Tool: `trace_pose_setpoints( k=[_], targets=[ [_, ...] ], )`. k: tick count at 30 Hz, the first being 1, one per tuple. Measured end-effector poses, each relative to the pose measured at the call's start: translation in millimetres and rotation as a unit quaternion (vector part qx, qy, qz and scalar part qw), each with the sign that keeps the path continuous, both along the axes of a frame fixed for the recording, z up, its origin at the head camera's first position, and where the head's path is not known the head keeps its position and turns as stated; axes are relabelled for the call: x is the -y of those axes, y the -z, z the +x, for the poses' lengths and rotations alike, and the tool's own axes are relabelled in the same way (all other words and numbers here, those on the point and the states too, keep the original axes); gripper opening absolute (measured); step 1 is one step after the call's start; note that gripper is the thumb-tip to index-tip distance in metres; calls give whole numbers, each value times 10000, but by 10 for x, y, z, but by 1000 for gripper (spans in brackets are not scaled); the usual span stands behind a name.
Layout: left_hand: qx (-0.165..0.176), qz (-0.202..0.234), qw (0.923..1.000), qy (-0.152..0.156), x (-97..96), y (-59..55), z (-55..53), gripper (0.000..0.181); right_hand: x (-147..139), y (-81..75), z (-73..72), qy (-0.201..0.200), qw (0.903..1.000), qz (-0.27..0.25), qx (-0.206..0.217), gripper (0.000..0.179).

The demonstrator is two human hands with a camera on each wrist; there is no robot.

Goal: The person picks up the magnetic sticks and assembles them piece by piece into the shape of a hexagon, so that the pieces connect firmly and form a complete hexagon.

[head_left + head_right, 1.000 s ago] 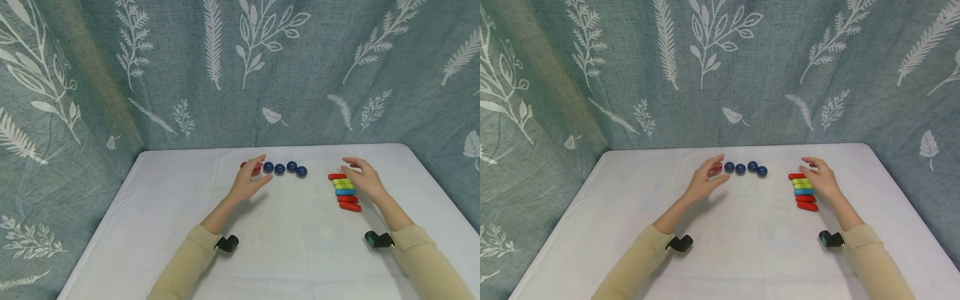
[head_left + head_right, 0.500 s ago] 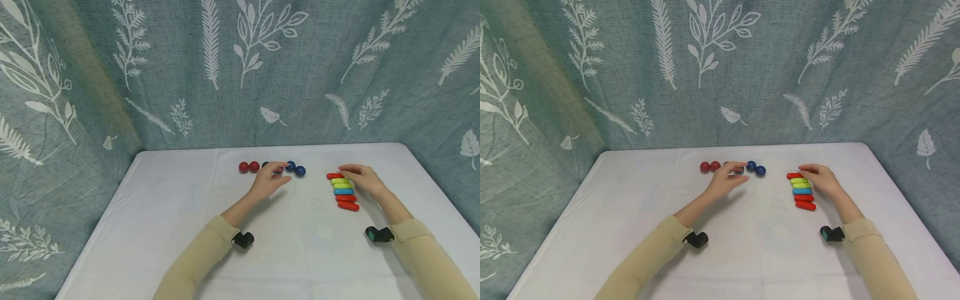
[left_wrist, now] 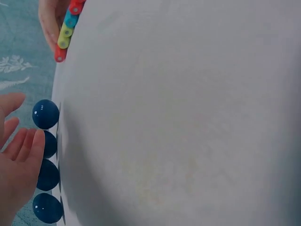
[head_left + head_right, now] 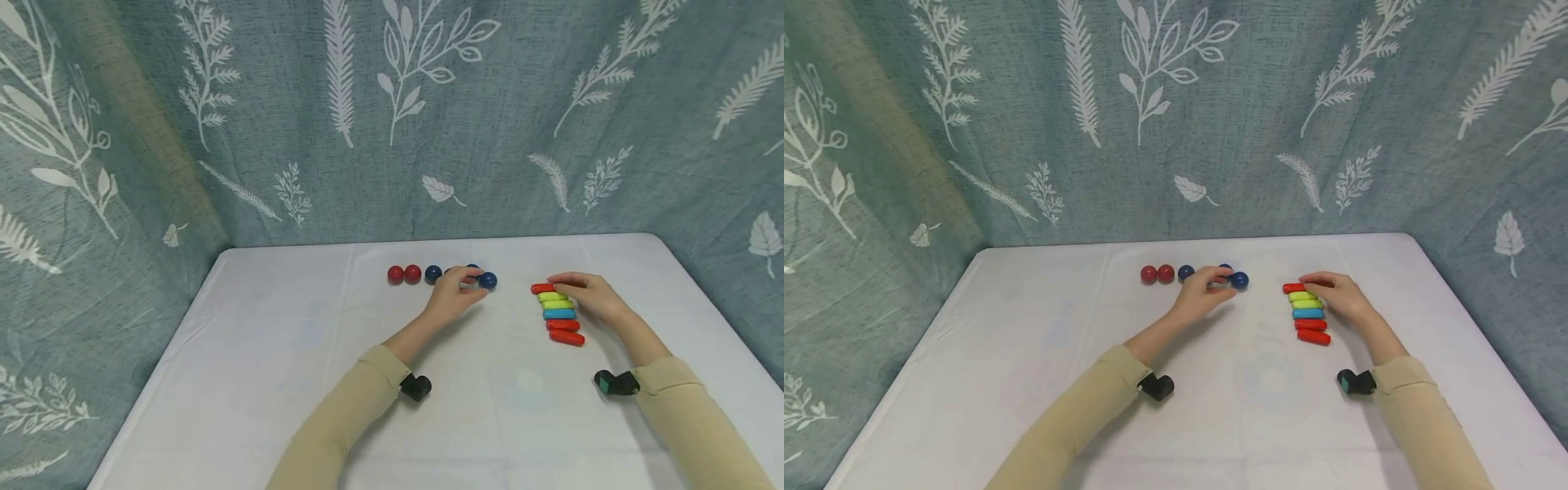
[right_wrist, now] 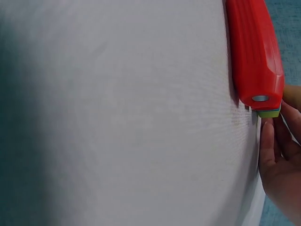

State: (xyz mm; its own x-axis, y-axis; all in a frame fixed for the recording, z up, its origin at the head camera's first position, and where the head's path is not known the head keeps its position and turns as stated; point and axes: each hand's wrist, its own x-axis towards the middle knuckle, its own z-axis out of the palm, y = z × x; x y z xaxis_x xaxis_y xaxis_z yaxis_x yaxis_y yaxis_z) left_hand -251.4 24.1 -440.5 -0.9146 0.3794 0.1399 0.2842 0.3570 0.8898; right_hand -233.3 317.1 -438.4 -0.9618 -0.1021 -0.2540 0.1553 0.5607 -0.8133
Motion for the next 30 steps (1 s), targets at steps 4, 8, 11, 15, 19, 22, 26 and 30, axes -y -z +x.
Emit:
trace_pose_setpoints(
  k=[4,8,11,15,19,22,26,30],
  targets=[
    [-230,-130,9996,57,-30,39,-51,38,0,5,-1,-17,10000,-22,11,55],
    [-429,-231,9988,99,-47,68,-98,37,0,0,-2,-57,10000,-60,54,57],
    [-547,-433,9974,188,-62,71,-123,38,-6,-5,0,-62,9999,-81,79,58],
    [-691,-766,9942,306,-91,63,-143,40,-21,7,-6,-71,9999,-101,96,58],
    [-757,-1014,9911,416,-112,48,-147,39,-29,31,-16,-97,9998,-133,102,57],
    [-823,-1165,9881,572,-120,31,-142,38,-32,41,-20,-113,9998,-159,95,55],
    [-951,-1281,9844,737,-137,28,-140,39,-38,36,-21,-112,9998,-141,83,55],
    [-1122,-1517,9786,823,-166,40,-150,39,-40,12,-13,-123,9998,-109,56,56]
  ],
)
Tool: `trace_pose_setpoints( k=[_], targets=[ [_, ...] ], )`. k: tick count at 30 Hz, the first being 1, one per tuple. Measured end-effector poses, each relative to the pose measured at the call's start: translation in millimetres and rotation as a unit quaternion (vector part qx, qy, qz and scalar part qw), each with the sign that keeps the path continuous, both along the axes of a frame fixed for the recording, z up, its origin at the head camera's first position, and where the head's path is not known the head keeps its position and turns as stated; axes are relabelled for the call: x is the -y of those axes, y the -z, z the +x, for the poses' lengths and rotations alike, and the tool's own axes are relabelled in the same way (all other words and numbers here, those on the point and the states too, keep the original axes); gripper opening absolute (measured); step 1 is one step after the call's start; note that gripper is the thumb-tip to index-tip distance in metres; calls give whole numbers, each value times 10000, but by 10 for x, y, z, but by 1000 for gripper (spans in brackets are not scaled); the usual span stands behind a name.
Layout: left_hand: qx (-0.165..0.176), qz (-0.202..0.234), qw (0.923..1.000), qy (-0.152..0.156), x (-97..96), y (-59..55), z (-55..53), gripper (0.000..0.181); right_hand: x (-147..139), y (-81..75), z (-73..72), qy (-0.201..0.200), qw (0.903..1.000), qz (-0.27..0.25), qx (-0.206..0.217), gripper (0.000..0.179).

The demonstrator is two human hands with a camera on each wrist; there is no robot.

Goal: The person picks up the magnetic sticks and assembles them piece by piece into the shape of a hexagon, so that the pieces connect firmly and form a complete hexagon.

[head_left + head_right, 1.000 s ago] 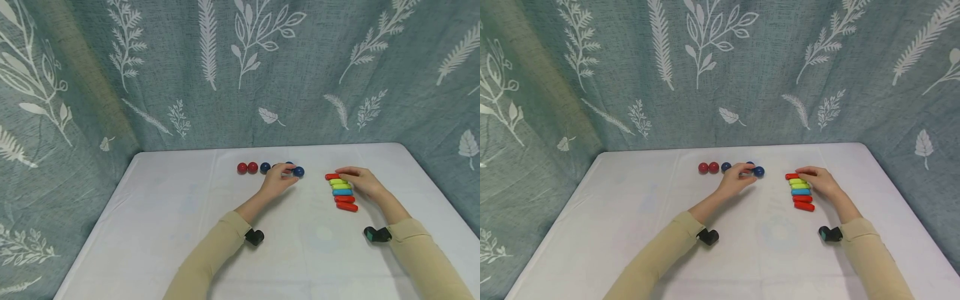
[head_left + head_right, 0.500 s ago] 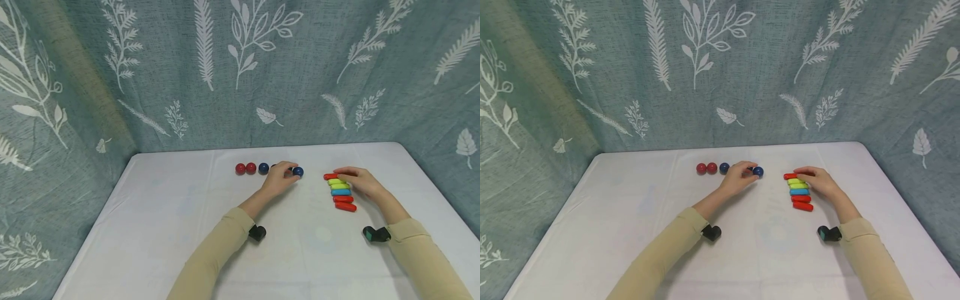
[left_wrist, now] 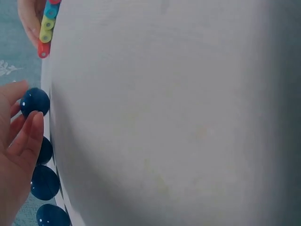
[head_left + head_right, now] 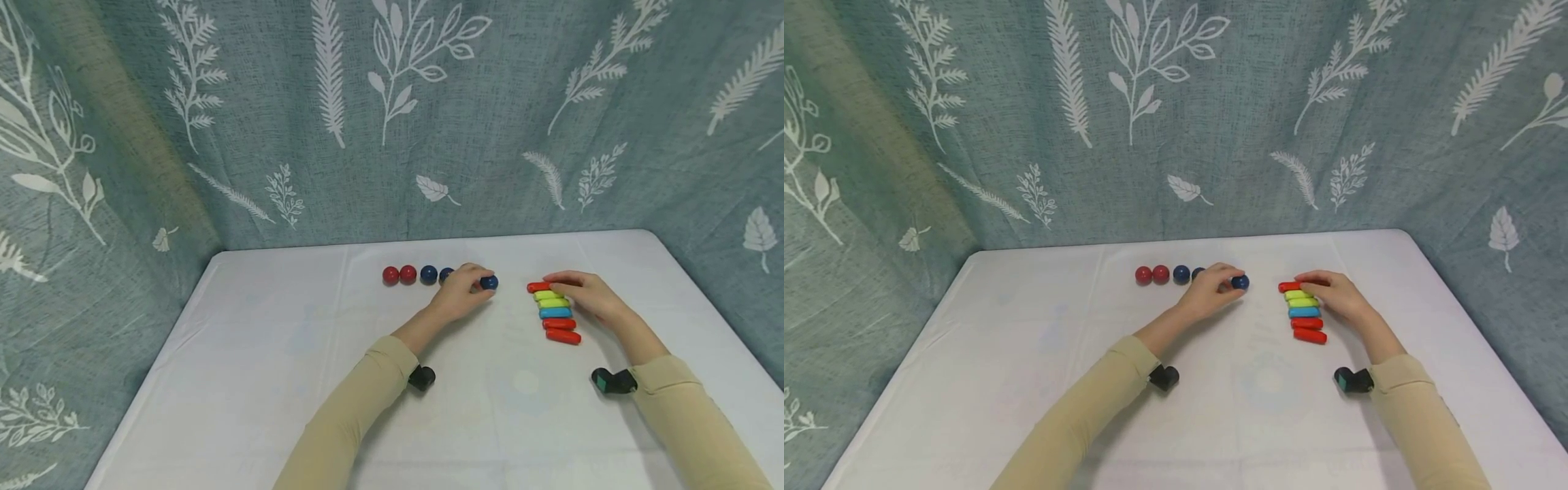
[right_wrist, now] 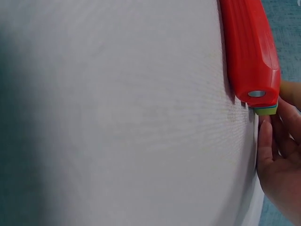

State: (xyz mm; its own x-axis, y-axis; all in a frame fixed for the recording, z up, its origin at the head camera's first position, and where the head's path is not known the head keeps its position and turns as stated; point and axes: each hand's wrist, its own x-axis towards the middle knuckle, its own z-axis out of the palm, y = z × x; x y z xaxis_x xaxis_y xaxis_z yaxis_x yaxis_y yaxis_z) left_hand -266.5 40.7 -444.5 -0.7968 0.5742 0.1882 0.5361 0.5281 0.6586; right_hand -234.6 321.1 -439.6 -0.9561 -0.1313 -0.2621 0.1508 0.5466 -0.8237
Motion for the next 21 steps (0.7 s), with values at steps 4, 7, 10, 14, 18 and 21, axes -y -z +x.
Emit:
trace_pose_setpoints(
  k=[4,7,10,14,18,21],
  targets=[
    [-90,-277,9996,38,-8,12,17,41,-3,-1,2,-20,10000,2,-21,56],
    [-38,-311,9995,26,-13,11,42,41,-6,3,-3,-10,10000,6,9,57],
    [29,-297,9995,59,-26,5,56,39,-10,2,-6,24,10000,-12,59,59],
    [131,-268,9995,125,-48,12,59,38,-13,-1,-13,54,9999,0,107,59],
    [225,-239,9994,145,-44,27,72,37,-6,-7,-23,59,9999,5,96,58],
    [291,-164,9993,139,-17,27,99,37,8,-13,-29,66,9999,6,80,57]
  ],
)
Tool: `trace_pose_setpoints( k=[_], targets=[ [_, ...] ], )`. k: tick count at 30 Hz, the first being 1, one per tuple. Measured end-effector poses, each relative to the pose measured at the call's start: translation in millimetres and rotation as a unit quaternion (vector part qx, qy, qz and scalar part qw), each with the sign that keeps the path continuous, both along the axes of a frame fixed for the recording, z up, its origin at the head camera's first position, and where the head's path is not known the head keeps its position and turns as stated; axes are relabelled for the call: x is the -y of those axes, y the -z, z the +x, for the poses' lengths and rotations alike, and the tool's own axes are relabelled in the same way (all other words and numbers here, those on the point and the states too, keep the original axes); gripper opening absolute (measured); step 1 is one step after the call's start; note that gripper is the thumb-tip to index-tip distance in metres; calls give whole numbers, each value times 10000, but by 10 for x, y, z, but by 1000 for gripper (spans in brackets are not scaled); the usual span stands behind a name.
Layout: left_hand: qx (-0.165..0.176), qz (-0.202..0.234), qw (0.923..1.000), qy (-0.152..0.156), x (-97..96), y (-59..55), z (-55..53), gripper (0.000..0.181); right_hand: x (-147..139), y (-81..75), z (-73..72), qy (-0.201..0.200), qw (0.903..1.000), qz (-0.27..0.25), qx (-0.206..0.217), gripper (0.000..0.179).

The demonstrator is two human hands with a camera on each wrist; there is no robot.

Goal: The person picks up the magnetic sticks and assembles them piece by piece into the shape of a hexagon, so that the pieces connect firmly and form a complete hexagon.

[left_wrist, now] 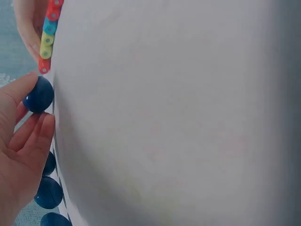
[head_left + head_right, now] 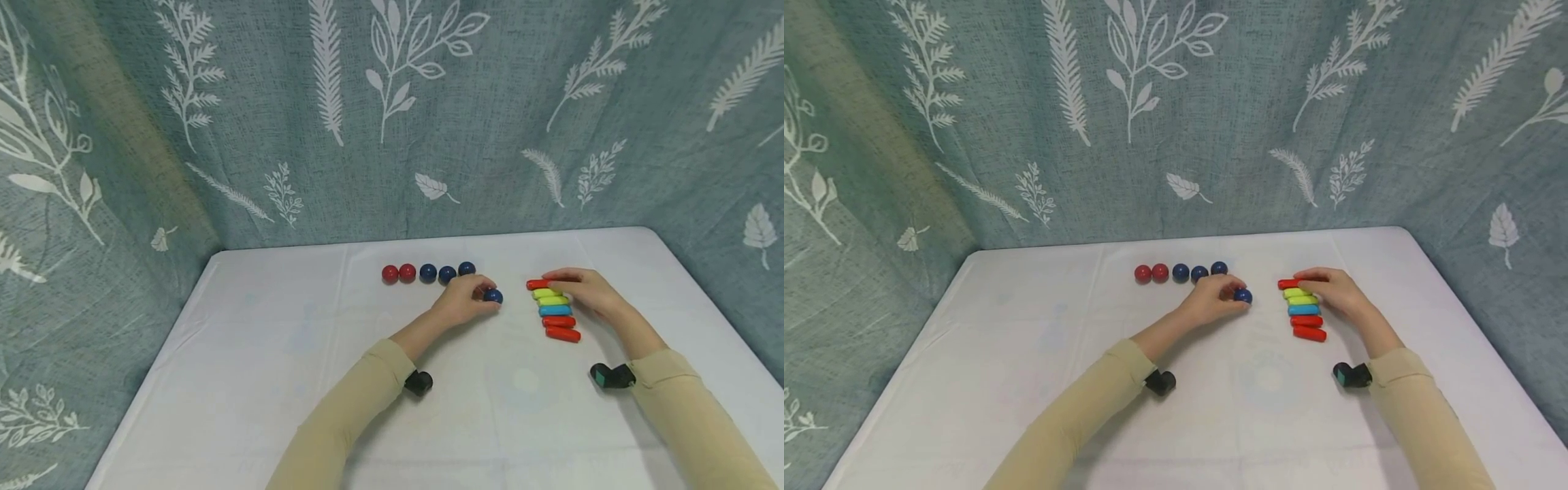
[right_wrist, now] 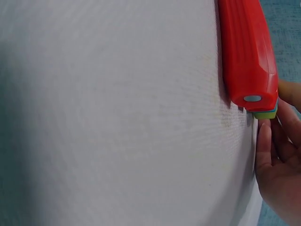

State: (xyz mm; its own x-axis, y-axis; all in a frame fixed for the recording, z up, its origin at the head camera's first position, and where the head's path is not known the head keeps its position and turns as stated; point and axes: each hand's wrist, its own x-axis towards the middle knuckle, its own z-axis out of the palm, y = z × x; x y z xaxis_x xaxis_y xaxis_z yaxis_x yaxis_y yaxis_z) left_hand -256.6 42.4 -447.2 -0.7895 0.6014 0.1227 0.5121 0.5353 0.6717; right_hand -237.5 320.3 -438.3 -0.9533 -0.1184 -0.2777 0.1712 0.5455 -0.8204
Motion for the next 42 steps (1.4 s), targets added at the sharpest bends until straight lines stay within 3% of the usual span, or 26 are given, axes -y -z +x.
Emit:
trace_pose_setpoints(
  k=[20,33,42],
  targets=[
    [639,664,9957,-131,414,19,293,36,41,13,12,169,9999,-4,24,59],
    [1251,817,9878,-443,919,14,669,35,51,10,28,263,9996,-110,42,60],
    [1371,922,9847,-559,1273,-27,952,35,52,24,30,239,9996,-164,40,59]
  ],
)
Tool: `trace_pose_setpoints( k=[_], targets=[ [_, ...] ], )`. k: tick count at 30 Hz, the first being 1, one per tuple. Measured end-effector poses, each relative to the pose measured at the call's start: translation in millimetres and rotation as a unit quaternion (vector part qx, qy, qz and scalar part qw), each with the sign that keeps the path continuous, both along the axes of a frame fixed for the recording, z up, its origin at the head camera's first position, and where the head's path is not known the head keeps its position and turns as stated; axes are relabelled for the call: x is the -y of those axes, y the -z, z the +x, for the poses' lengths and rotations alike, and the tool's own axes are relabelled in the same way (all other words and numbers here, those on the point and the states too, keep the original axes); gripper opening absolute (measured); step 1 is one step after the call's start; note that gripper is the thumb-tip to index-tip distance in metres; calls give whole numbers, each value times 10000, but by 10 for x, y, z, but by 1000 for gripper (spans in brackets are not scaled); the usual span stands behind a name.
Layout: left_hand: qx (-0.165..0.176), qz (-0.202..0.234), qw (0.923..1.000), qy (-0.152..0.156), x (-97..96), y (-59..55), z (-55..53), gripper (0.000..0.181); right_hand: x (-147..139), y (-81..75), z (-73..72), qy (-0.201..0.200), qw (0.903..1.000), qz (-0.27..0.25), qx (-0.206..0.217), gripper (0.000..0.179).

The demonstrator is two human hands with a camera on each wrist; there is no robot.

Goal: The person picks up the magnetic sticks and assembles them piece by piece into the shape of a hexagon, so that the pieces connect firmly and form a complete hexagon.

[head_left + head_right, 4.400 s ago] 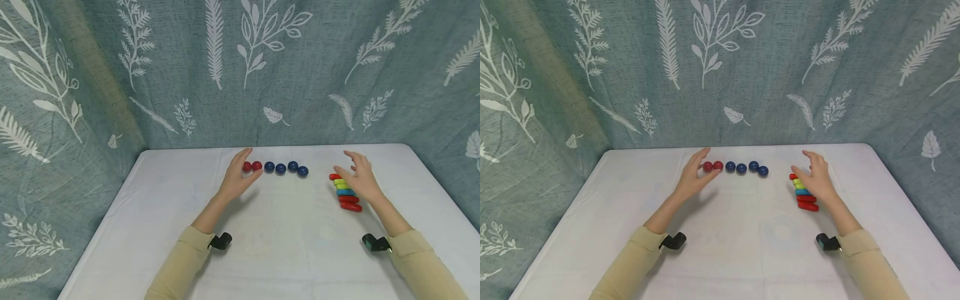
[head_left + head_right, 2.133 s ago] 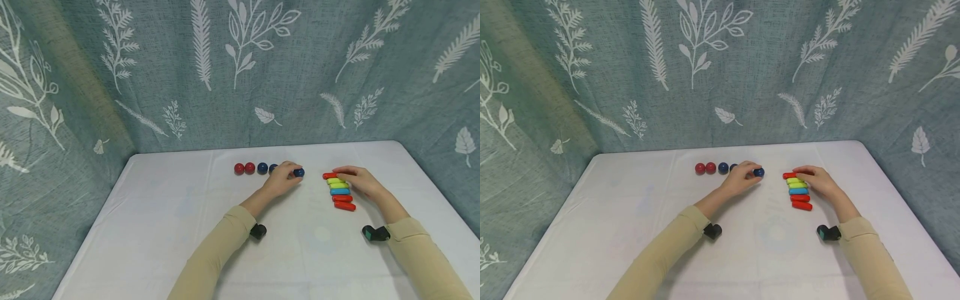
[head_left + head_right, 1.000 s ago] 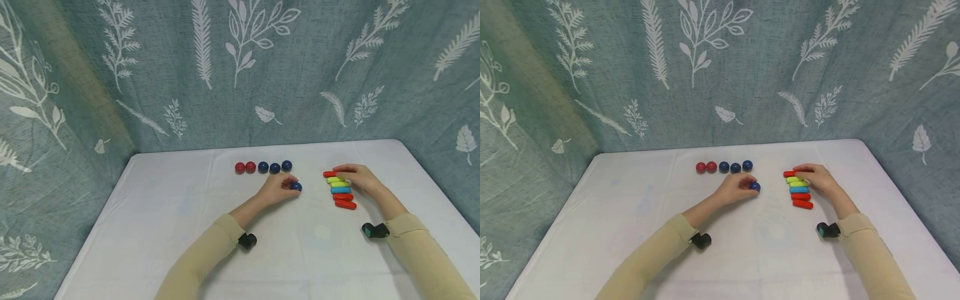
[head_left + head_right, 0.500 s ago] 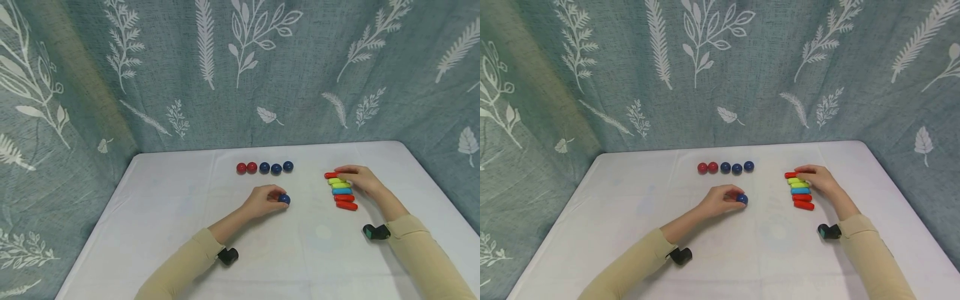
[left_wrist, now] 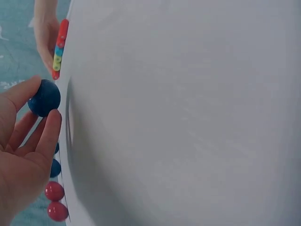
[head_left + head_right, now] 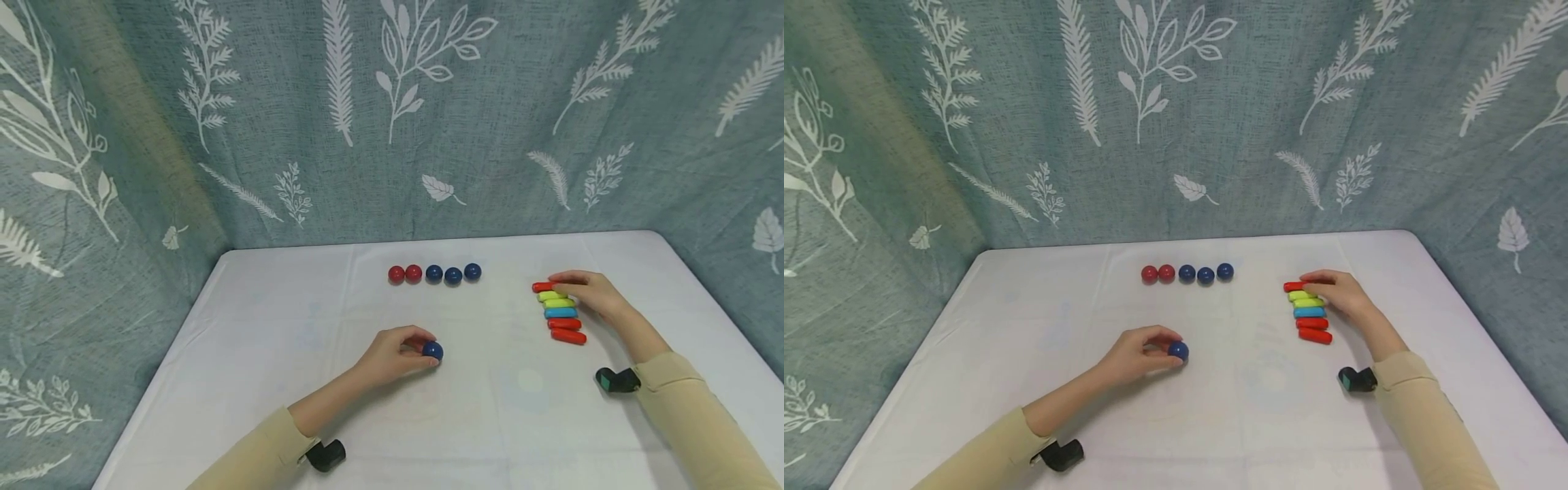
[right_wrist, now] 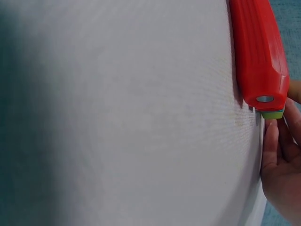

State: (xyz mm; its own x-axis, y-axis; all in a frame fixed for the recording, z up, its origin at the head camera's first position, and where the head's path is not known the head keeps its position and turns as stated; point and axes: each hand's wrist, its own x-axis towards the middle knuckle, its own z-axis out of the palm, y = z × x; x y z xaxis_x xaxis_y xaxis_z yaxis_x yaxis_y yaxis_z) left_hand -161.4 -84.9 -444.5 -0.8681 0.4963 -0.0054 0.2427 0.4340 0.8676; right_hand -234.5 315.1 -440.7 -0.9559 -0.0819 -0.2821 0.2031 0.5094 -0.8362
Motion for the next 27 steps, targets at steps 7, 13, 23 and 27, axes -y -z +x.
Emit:
trace_pose_setpoints(
  k=[7,13,23,27],
  targets=[
    [74,62,9999,-70,316,-10,187,33,-3,1,-8,-37,10000,3,16,59],
    [196,108,9997,0,494,-5,306,34,-40,13,-29,-56,9999,74,78,61],
    [316,235,9989,263,573,-23,430,34,-99,-84,-94,-687,9953,661,159,59],
    [311,253,9988,281,584,-14,438,35,-102,-120,-121,-775,9941,721,225,59]
  ],
)
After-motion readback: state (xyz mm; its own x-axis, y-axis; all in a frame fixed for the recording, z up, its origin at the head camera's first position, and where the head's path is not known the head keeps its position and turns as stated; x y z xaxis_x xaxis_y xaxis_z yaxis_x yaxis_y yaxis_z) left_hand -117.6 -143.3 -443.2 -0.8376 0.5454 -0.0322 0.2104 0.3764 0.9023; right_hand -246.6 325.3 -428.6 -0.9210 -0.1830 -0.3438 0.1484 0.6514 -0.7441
